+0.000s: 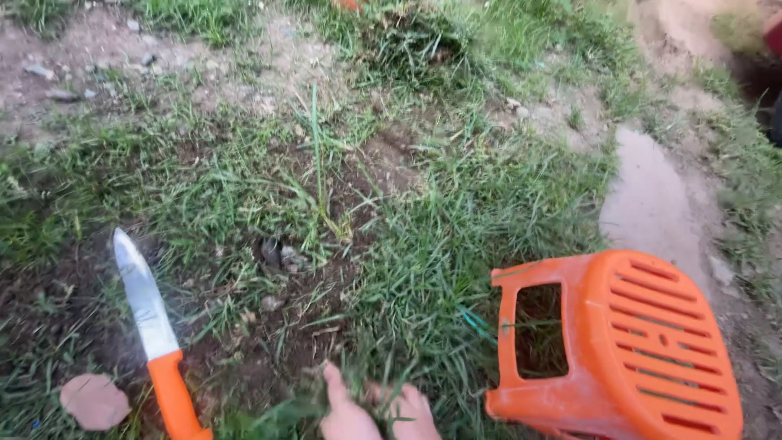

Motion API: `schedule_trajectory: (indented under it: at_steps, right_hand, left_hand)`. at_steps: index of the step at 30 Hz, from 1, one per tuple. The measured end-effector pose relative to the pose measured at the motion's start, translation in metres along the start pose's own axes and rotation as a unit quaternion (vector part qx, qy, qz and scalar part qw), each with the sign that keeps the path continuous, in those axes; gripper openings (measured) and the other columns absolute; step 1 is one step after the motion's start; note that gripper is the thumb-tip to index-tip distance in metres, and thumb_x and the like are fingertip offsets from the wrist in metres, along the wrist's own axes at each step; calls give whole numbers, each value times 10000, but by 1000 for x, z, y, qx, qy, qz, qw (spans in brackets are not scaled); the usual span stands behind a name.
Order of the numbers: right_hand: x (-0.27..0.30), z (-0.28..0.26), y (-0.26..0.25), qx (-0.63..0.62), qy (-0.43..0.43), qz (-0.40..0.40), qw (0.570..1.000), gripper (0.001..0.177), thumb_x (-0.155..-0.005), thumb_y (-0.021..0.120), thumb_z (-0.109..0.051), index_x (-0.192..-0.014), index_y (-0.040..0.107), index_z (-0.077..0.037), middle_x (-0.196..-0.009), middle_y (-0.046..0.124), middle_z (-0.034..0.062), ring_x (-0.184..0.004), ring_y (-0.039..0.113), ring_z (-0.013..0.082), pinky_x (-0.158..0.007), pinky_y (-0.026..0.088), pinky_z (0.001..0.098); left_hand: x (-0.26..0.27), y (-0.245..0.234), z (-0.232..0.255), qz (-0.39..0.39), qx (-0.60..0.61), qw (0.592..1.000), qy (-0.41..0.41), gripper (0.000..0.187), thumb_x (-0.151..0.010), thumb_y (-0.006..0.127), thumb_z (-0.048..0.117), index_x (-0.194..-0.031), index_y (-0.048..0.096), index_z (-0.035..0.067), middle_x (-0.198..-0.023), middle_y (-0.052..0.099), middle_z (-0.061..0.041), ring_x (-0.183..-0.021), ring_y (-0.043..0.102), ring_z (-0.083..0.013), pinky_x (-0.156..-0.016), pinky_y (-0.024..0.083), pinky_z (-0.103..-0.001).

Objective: Pulling grass and weeds from the soil by hand and with the help of a knife.

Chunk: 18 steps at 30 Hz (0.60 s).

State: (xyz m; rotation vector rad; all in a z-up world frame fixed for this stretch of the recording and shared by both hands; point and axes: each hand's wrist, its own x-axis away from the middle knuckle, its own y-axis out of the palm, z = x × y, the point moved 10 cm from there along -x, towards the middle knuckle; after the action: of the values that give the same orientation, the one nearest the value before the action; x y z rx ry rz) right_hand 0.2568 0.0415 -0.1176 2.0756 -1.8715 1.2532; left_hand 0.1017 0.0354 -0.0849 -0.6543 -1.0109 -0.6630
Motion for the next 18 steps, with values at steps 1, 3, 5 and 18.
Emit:
schedule_trajectory:
  at_steps: [1, 3, 5, 18]
  right_hand:
    - [-9, 34, 21, -3, 5, -5, 1000, 516, -955, 538, -383, -1418, 675, -200, -1251, 705, 65, -1253, 686, 236, -1153, 440, 370]
    - [8, 10, 38, 317, -444, 220, 808, 590, -987, 579, -287, -1480, 494, 25, -1420, 667, 207, -1340, 593, 347, -1154, 321, 546]
    - [58, -109, 4, 193, -432, 202, 857, 621, -963, 614, -292, -1467, 501, 53, -1377, 650, 224, -1302, 597, 348, -1102, 383, 487]
    - [9, -13, 10, -120, -141, 216, 959, 389, -753, 640, -33, -1132, 702, 31, -1023, 777, 155, -947, 731, 242, -878, 580, 356]
  left_hand:
    - [-3, -12, -4, 6, -4, 1000, -2, 775, -965, 660, 641, -989, 710, -132, -914, 710, -236, -833, 677, -340, -855, 531, -436]
    - [-8, -7, 4, -31, -26, 998, 42, 785, -935, 647, 646, -1056, 736, -125, -1011, 748, -243, -886, 703, -332, -908, 524, -448]
    - [-17, -4, 11, -64, -6, 996, 63, 763, -916, 638, 638, -1090, 738, -99, -1047, 754, -219, -910, 708, -307, -918, 522, -442]
    - [-16, 21, -11, -301, 155, 941, 22, 515, -966, 687, 498, -991, 727, -16, -900, 671, -97, -786, 597, -211, -731, 517, -382]
